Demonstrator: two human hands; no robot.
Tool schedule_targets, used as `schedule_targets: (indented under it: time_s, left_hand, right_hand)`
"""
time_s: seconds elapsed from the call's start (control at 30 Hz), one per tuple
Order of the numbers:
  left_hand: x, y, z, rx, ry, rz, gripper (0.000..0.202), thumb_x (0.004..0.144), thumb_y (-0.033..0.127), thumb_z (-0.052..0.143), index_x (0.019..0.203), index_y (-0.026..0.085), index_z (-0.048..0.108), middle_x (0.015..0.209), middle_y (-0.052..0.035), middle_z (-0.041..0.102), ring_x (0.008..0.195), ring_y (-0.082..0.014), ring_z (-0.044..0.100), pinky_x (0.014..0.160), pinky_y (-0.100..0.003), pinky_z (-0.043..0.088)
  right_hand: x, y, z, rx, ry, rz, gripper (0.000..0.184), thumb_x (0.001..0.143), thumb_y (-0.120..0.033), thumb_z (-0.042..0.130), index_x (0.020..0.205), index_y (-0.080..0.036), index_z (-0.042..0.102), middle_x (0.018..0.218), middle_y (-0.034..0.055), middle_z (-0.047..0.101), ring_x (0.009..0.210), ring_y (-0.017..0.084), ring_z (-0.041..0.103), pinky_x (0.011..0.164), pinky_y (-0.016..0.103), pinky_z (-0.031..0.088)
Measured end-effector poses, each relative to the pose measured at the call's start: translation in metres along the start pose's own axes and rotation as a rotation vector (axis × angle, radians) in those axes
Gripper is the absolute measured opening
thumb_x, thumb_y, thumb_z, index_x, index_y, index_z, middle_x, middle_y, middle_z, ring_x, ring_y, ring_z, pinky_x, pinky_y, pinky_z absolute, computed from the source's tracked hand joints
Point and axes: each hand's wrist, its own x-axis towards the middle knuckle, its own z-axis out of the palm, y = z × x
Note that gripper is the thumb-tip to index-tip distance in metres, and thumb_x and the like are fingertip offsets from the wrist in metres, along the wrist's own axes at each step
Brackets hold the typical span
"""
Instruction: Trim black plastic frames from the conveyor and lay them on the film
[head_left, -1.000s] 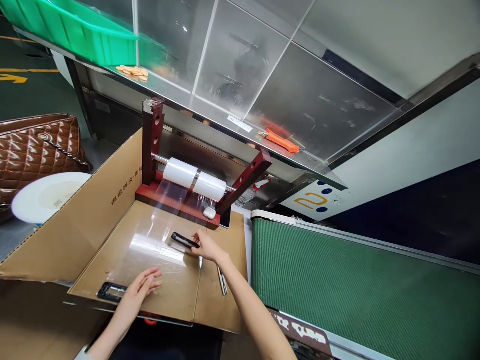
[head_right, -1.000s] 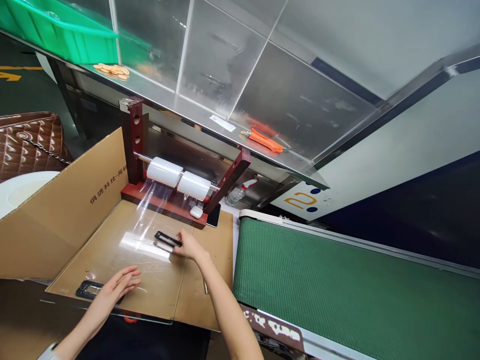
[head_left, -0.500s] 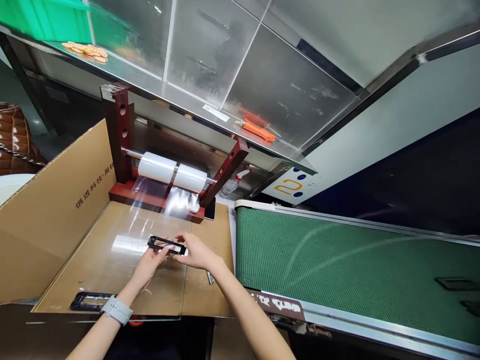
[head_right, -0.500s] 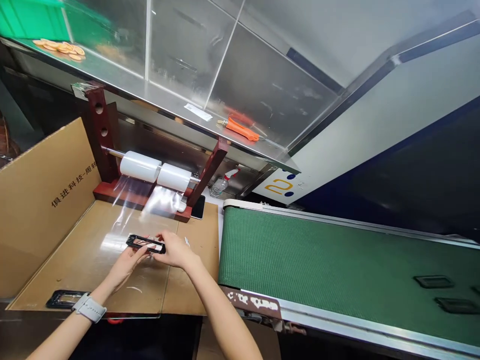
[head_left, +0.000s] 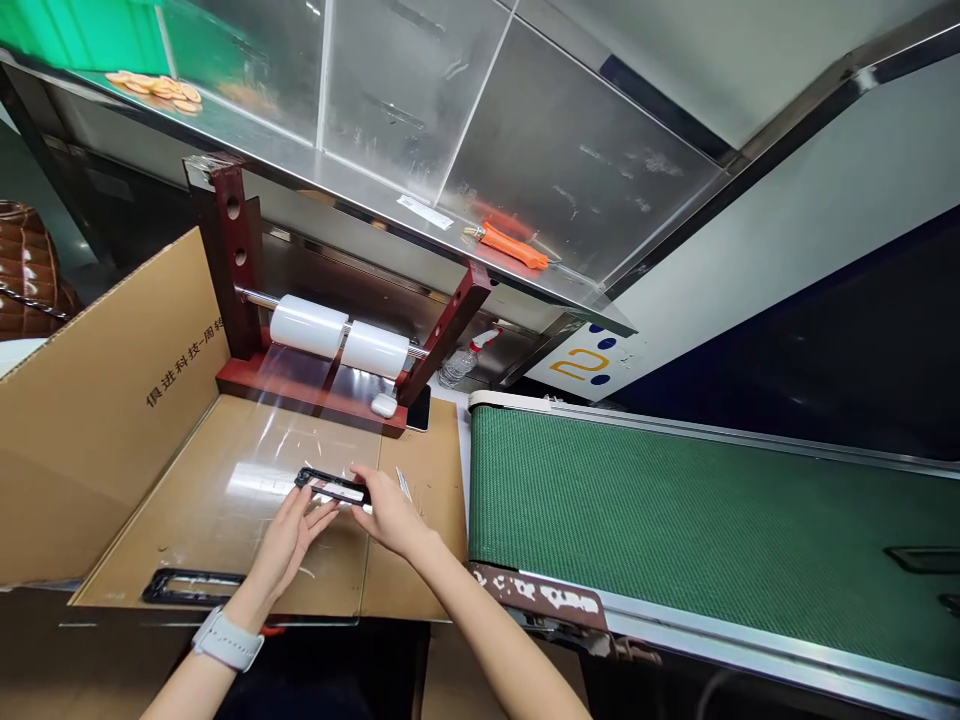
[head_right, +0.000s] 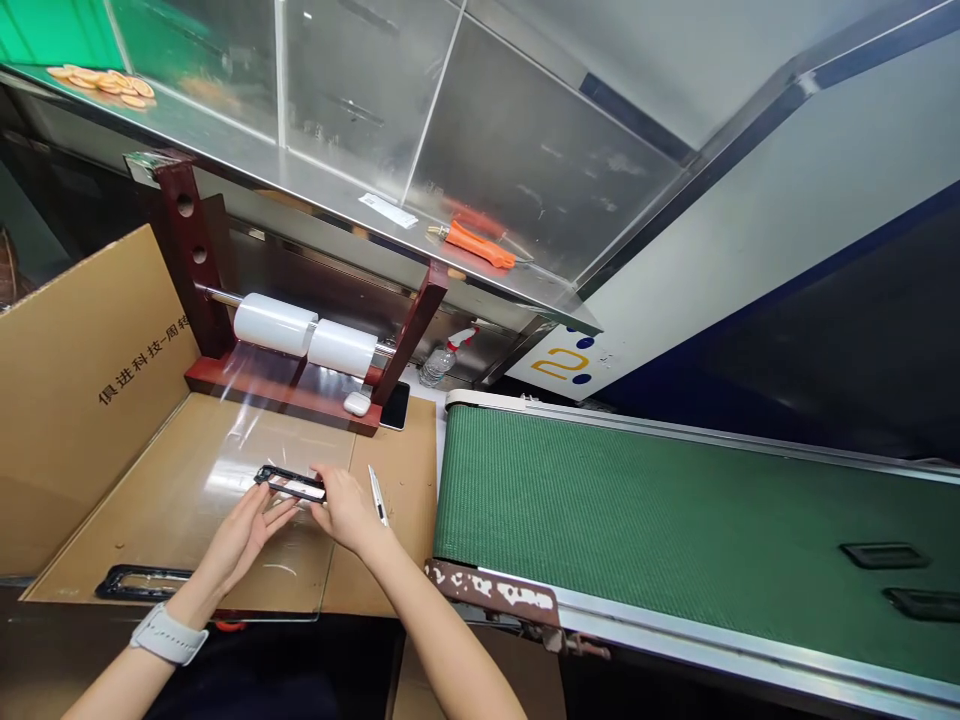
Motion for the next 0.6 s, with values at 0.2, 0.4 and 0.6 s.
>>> schedule_targets:
  time_s: [0.2, 0.4, 0.6]
  left_hand:
    - [-0.029, -0.002, -0.042, 0.081, 0.128, -0.053, 0.041, 0.088, 0.038, 0.057, 0.128, 0.028, 0.052, 0.147, -0.01, 0.044, 0.109, -0.0294, 0.064, 0.103, -0.047, 0.044]
    - [-0.07, -0.02, -0.085, 0.153, 0.18, -0.115, 0.061, 0.077, 0.051, 0.068, 0.131, 0.029, 0.048, 0.146, -0.0118, 0.046, 0.12, -0.0333, 0.056, 0.105, -0.048, 0.041]
    - [-0.086, -0.046, -0.092, 0.186, 0.218, -0.08, 0.067, 0.075, 0.056, 0.067, 0.132, 0.028, 0.046, 0.142, -0.0137, 0.051, 0.119, -0.0334, 0.057, 0.101, -0.046, 0.045]
  right_hand:
    - [-0.027, 0.008, 0.016, 0.055, -0.06, -0.005, 0.06, 0.079, -0.012, 0.063, 0.133, -0.023, 0.039, 0.117, 0.0086, 0.059, 0.11, 0.024, 0.057, 0.092, 0.041, 0.047]
    - [-0.062, 0.008, 0.046, 0.118, -0.13, -0.047, 0.057, 0.078, -0.01, 0.065, 0.13, -0.02, 0.042, 0.119, 0.0095, 0.06, 0.112, 0.023, 0.057, 0.096, 0.038, 0.047]
    - [-0.085, 0.005, 0.067, 0.138, -0.171, -0.086, 0.054, 0.079, -0.01, 0.065, 0.128, -0.021, 0.044, 0.119, 0.0086, 0.06, 0.111, 0.023, 0.058, 0.094, 0.038, 0.048]
